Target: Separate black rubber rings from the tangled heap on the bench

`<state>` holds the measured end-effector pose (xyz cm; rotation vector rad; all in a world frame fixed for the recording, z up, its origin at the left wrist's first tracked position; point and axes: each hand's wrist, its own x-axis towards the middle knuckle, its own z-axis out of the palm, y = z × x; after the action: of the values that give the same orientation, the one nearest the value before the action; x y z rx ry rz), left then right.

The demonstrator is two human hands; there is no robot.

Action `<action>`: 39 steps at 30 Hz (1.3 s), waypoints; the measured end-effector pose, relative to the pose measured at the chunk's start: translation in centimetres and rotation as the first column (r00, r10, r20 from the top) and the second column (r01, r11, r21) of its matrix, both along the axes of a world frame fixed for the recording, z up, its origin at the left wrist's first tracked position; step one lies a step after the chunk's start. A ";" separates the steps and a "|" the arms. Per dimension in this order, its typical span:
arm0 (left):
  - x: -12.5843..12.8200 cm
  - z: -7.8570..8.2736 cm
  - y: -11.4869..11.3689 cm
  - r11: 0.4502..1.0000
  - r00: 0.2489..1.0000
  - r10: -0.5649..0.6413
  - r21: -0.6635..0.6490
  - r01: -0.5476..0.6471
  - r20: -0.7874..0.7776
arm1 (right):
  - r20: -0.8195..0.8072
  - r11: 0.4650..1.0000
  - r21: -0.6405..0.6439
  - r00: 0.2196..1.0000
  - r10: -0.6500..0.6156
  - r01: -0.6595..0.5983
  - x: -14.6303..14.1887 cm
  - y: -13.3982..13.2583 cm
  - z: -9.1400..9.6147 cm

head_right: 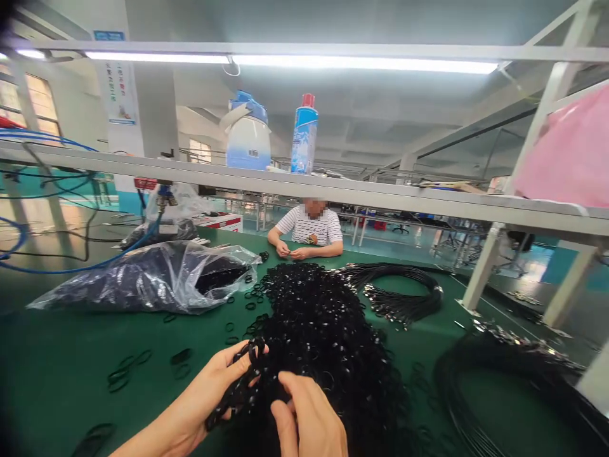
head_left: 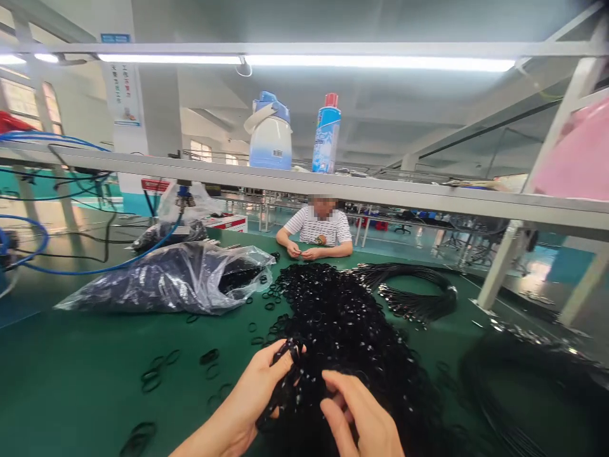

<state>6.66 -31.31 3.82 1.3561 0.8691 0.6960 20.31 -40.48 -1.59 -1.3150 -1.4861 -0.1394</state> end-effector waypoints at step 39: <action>-0.3 -0.5 -2.2 0.954 0.966 0.050 -0.298 0.029 0.252 | -0.595 0.804 -0.400 0.792 0.138 -0.441 -1.6 0.7 3.7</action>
<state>6.41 -33.50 3.33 0.9654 0.7389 0.6991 18.74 -39.78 2.08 -1.3519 -1.2410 0.8546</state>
